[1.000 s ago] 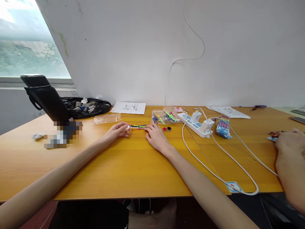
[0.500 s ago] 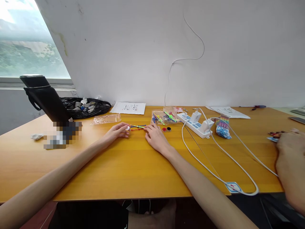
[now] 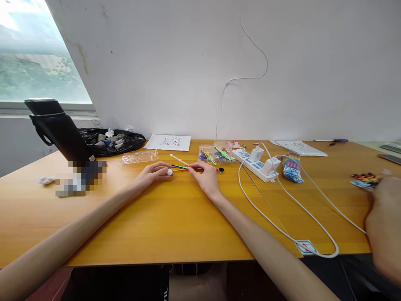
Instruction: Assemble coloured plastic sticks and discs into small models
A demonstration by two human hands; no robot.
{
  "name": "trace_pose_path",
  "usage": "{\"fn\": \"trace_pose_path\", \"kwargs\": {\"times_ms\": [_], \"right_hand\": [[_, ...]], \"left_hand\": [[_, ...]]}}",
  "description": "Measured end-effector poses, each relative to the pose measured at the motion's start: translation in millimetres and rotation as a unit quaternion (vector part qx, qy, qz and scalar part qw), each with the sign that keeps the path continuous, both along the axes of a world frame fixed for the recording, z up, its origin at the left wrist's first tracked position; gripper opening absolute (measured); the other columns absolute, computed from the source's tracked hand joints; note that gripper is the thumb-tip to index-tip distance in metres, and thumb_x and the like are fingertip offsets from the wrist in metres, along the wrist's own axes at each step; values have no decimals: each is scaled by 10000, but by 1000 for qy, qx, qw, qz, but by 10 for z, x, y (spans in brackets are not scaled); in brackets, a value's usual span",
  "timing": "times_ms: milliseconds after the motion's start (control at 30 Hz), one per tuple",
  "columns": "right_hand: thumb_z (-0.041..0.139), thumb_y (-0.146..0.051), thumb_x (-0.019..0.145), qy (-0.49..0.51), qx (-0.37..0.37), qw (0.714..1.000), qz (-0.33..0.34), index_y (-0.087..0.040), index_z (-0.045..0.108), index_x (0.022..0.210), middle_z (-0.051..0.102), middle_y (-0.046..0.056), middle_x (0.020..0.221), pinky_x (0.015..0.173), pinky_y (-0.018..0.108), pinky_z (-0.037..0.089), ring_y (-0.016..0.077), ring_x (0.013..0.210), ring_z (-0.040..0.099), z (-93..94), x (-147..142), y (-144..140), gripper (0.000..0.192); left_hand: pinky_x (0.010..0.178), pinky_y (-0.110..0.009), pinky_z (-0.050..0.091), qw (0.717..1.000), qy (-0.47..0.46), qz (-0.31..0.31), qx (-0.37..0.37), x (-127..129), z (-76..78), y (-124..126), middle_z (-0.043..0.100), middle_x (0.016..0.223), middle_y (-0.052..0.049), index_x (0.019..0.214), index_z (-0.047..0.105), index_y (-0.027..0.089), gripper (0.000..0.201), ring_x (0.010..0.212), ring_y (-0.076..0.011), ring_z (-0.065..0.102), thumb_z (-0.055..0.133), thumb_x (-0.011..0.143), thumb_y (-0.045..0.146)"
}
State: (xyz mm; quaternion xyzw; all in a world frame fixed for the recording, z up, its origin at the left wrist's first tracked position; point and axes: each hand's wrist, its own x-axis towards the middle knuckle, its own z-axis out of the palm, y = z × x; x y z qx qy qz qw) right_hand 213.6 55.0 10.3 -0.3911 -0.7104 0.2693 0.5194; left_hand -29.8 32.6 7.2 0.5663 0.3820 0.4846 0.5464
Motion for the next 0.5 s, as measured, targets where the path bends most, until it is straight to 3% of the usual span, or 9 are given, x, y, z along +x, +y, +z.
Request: {"fn": "trace_pose_path", "kwargs": {"times_ms": [200, 500], "right_hand": [[750, -366, 782, 54, -60, 995, 51, -175, 761, 891, 773, 77, 913, 819, 346, 568, 219, 834, 723, -28, -49, -19, 220], [722, -375, 815, 36, -53, 994, 84, -191, 739, 956, 758, 63, 927, 792, 312, 556, 194, 844, 698, -42, -89, -74, 232]], "left_hand": [[1115, -431, 444, 999, -38, 2, -8, 20, -31, 17, 708, 1189, -92, 1070, 699, 167, 359, 1139, -230, 650, 730, 826, 429], [1112, -405, 424, 1000, -16, -5, -10, 101, 8, -46, 704, 1234, -90, 1133, 692, 198, 424, 1203, -243, 624, 770, 785, 427]]}}
